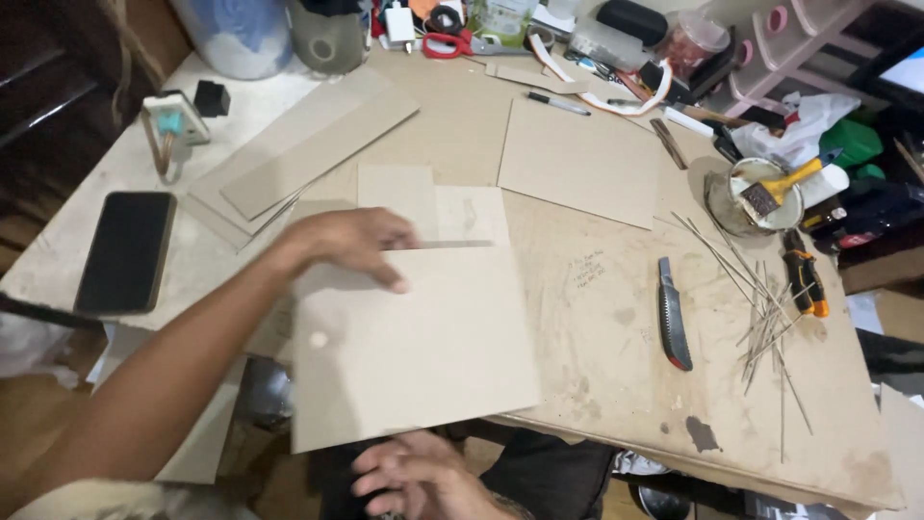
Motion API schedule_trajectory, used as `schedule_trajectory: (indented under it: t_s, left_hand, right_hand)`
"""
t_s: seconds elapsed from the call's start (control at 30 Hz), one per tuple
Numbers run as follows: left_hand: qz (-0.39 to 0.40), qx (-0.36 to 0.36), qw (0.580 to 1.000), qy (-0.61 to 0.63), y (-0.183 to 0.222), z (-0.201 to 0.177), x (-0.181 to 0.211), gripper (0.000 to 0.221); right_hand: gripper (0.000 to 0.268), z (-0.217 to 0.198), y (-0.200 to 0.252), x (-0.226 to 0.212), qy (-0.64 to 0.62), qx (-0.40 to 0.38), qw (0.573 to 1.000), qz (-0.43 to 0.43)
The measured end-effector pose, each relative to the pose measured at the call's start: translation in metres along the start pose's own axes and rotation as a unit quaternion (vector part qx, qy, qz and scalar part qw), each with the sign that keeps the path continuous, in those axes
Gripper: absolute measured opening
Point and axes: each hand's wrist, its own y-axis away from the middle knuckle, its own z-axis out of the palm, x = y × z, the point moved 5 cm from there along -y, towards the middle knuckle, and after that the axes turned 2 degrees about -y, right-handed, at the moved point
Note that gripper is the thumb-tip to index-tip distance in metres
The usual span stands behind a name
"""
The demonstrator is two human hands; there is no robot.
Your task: The person is using a utility knife to cut and trim cardboard sheets on a workbench.
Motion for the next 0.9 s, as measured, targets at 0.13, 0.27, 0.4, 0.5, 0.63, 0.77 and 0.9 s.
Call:
schedule_trajectory:
  t_s: [0.13,0.27,0.4,0.5,0.63,0.77,0.9]
  left_hand:
    - [-0.101,-0.015,0.990,0.096,0.037,-0.015,-0.016,0.060]
    - [-0.118,0.004,0.969,0.217,0.034,-0.028,-0.030,0.054]
    - [-0.110,0.009,0.969,0.222,0.007,-0.031,-0.049,0.054]
    - [-0.112,0.003,0.974,0.196,-0.005,-0.036,-0.054,0.055]
    - [-0.144,-0.001,0.980,0.135,-0.005,-0.043,-0.048,0.055]
    - [-0.182,-0.009,0.979,0.094,0.000,-0.040,-0.042,0.061]
    - [-0.163,-0.010,0.984,0.068,0.001,-0.043,-0.039,0.061]
  right_hand:
    - [0.035,0.030,-0.025,0.002,-0.089,-0.113,0.989,-0.022]
    - [0.023,0.041,-0.038,-0.015,-0.058,-0.119,0.989,-0.070]
    - [0.021,0.050,-0.039,-0.034,-0.028,-0.127,0.989,-0.077]
    - [0.018,0.051,-0.046,-0.041,-0.046,-0.127,0.988,-0.070]
    - [0.019,0.044,-0.057,-0.042,-0.050,-0.106,0.991,-0.067]
    - [0.011,0.045,-0.053,-0.040,-0.063,-0.098,0.991,-0.061]
    - [0.033,0.050,-0.041,-0.040,-0.092,-0.108,0.989,-0.051]
